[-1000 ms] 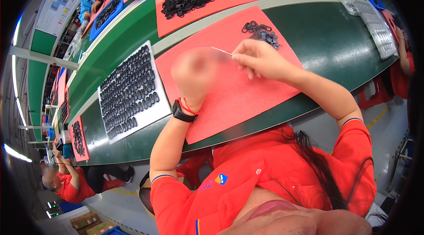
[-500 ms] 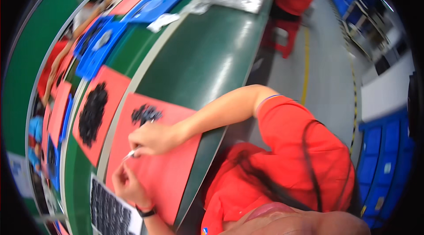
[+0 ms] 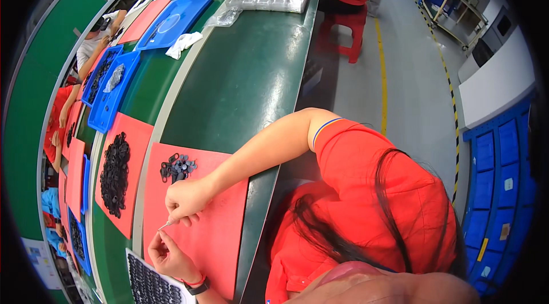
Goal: The person is assembling or sorting small black electronic components on a red mat at a factory workstation.
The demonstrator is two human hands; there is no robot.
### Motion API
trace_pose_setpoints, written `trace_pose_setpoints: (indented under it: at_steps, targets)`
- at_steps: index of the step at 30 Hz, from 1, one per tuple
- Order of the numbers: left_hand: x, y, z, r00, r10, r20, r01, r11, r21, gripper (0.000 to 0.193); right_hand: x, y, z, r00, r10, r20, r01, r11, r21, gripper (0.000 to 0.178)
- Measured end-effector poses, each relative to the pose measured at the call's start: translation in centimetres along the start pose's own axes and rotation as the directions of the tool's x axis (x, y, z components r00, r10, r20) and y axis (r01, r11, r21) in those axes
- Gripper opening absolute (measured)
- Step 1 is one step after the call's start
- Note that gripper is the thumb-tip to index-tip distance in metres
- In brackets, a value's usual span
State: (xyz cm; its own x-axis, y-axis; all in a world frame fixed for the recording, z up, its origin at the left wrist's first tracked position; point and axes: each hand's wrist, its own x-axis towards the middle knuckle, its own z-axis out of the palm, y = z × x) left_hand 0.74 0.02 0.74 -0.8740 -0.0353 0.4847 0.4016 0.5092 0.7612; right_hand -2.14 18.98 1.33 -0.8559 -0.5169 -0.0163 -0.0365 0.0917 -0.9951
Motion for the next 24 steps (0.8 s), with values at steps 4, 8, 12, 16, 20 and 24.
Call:
trace_pose_setpoints:
  at_steps: [4,8,12,16,20,24]
  targets:
    - [0.0,0.1,-0.1,1.000,0.005,0.002,-0.005,0.998,0.061,0.013,0.2,0.6,-0.1,0.968,-0.222,-0.118,0.200,0.964,-0.173,0.024]
    - [-0.1,-0.1,-0.1,1.000,0.010,-0.010,-0.009,0.999,0.034,0.012,0.0,0.0,0.0,1.000,-0.030,-0.009,0.030,0.999,0.012,0.022]
    - [0.0,-0.1,0.1,1.000,0.021,-0.017,-0.021,1.000,0.018,0.012,0.0,0.2,-0.2,0.994,-0.099,-0.042,0.098,0.995,-0.029,0.023]
    - [-0.2,0.6,0.3,1.000,0.017,-0.008,-0.016,0.999,0.043,0.012,0.1,0.5,-0.4,0.978,-0.189,-0.091,0.176,0.976,-0.127,0.023]
    - [-0.2,0.5,0.0,1.000,0.020,-0.019,-0.019,0.998,0.054,0.012,-0.3,-0.5,-0.1,0.998,0.025,0.053,-0.026,0.999,0.022,0.023]
    - [0.4,-0.2,-0.3,0.997,0.032,-0.067,-0.032,0.999,-0.003,0.013,0.2,-0.6,-0.3,0.995,0.023,0.099,-0.021,1.000,-0.019,0.025]
